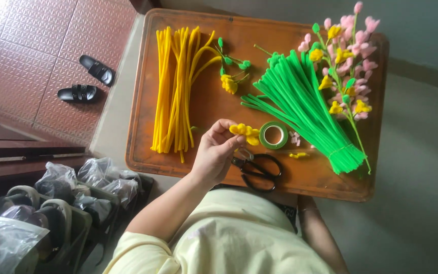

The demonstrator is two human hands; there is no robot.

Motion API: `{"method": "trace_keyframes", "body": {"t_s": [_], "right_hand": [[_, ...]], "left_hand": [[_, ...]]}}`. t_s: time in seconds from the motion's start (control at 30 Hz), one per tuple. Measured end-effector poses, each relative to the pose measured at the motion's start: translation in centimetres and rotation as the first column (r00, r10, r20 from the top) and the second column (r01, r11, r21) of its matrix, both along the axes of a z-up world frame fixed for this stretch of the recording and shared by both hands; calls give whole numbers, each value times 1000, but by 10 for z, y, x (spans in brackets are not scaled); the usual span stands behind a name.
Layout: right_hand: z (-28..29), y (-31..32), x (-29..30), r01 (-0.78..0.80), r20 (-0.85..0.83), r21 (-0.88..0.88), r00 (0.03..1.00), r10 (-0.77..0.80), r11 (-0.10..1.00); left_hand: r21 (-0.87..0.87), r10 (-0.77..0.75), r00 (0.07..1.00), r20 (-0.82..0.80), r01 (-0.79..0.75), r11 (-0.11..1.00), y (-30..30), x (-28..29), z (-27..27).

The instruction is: Making artificial flowers by folding and shaping yellow pipe cleaners

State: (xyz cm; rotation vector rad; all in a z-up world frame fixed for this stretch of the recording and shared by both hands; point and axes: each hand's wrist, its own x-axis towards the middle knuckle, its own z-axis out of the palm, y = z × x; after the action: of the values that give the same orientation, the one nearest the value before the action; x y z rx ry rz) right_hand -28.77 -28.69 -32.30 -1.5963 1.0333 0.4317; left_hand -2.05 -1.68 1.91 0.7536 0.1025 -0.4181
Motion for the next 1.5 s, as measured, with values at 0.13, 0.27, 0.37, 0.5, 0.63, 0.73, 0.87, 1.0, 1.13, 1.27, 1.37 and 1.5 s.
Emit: {"method": "trace_keyframes", "body": {"t_s": [0.13, 0.27, 0.37, 0.5, 0.63, 0.73, 0.87, 1.0, 1.13, 1.27, 1.37, 1.5], "right_hand": [[17, 1, -7, -66, -38, 15, 997, 66, 998], [31, -1, -19, -136, -71, 28, 988, 137, 990], [33, -6, -32, -180, -86, 37, 979, 183, 983], [53, -9, -29, -257, -98, 48, 960, 261, 965], [74, -2, -55, -307, -112, 70, 943, 313, 949], [115, 2, -82, -95, -310, 387, 923, 227, 917], [267, 41, 61, -470, 308, -430, 726, 614, 771], [321, 97, 146, 26, 696, -696, 268, 666, 717], [333, 126, 183, -6, 708, -694, 178, 683, 720], [336, 134, 182, 36, 728, -677, 180, 662, 735], [337, 136, 178, 87, 717, -695, 152, 680, 714], [337, 140, 180, 138, 716, -698, 135, 685, 703]], "left_hand": [[6, -30, 999, -33, 30, 1000, 5, 6, -24], [-6, -40, 997, -67, 39, 999, 5, 6, -33], [-12, -74, 992, -101, 73, 997, 3, 7, -38], [-55, -80, 984, -161, 72, 996, 7, 9, -42], [-91, -83, 979, -186, 67, 994, 8, 14, -33], [-105, -103, 970, -219, 82, 991, 11, 13, -45], [-141, -188, 969, -162, 166, 976, 14, 4, -64], [29, -32, 999, -19, 33, 999, 8, -10, -67], [200, -54, 988, 143, 25, 979, 26, -20, -58], [273, -117, 967, 227, 52, 960, 38, -27, -55], [200, -142, 971, 193, 103, 974, 38, -33, -53], [164, -207, 963, 170, 180, 970, 39, -37, -39]]}}
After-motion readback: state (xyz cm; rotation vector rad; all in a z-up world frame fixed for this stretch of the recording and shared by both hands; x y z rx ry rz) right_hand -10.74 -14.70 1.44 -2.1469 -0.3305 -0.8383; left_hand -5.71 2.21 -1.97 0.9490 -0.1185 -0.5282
